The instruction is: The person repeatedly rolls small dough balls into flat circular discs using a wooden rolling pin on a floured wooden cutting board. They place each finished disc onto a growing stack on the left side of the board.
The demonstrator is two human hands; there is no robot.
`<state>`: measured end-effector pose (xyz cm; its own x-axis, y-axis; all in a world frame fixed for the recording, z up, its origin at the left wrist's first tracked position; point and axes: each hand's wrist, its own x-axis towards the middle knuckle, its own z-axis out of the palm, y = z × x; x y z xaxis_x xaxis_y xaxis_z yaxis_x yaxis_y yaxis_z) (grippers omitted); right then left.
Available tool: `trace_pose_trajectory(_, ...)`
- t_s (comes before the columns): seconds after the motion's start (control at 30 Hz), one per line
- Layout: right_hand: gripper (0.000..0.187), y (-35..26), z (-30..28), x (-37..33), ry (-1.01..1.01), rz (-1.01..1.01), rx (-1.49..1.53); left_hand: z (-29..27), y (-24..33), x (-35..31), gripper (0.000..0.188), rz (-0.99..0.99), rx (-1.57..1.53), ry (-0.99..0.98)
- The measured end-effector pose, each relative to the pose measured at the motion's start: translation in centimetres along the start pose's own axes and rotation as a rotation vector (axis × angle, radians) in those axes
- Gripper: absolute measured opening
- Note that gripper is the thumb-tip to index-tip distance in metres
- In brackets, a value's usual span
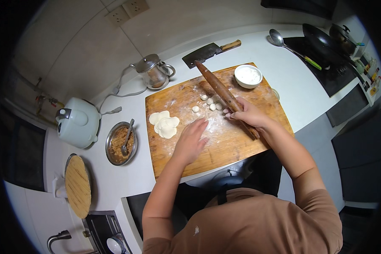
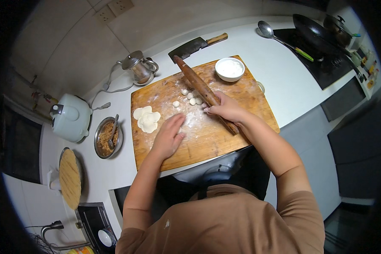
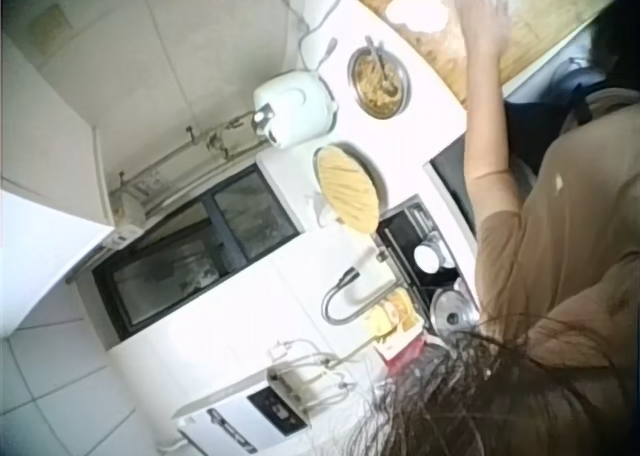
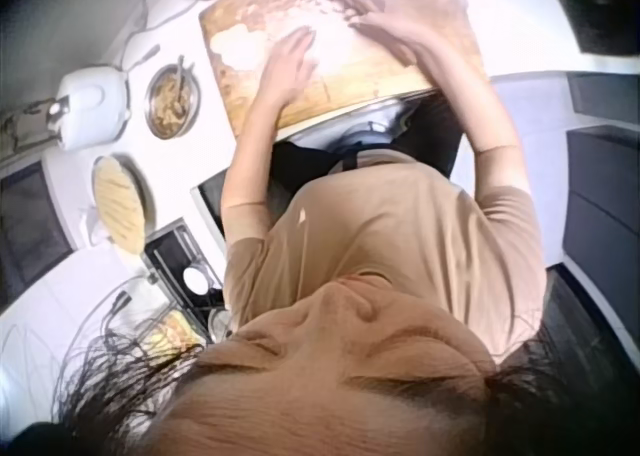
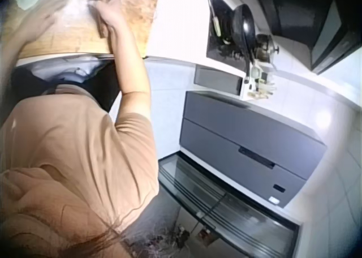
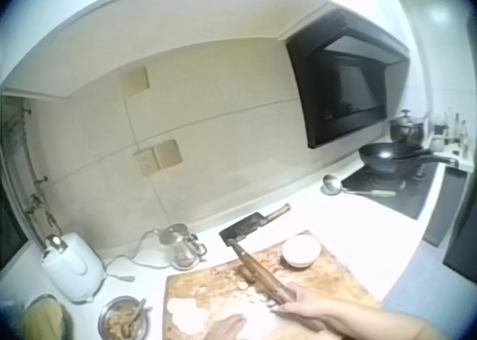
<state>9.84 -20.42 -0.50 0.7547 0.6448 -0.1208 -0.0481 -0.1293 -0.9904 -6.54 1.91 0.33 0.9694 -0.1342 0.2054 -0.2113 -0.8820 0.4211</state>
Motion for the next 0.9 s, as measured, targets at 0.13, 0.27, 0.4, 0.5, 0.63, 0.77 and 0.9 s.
trace_pose_trajectory(0.13,0.054,-0.8,-0.4,-1.3,-0.018,-0.010,0.078,0.7,0.4,2.3,0.074,0.147,0.130,-0.175)
trace_pose_trajectory(0.27,0.053,-0.5,-0.8,-1.6,-0.039,-0.020,0.119,1.9,-0.2,4.1,0.071,0.234,0.225,-0.239)
trace_pose_trajectory(0.4,0.050,-0.2,-1.8,-2.0,-0.059,-0.078,0.036,1.8,-0.1,4.0,0.070,0.273,0.252,-0.317)
trace_pose_trajectory(0.5,0.048,-0.7,-2.1,-2.7,-0.040,-0.154,-0.134,1.7,-0.1,4.1,0.069,0.273,0.251,-0.331)
trace_pose_trajectory(0.63,0.047,-2.5,-1.8,-4.3,0.093,-0.404,-0.581,1.3,-0.6,4.1,0.059,0.245,0.114,-0.287)
trace_pose_trajectory(0.77,0.048,-3.5,-1.8,-5.5,0.096,-0.456,-0.823,-0.5,-4.6,0.4,0.053,0.092,-0.621,0.318)
trace_pose_trajectory(0.9,0.046,-3.5,0.3,-5.2,-0.019,-0.542,-0.935,-2.6,-4.4,-5.1,0.050,-0.170,-0.163,0.544)
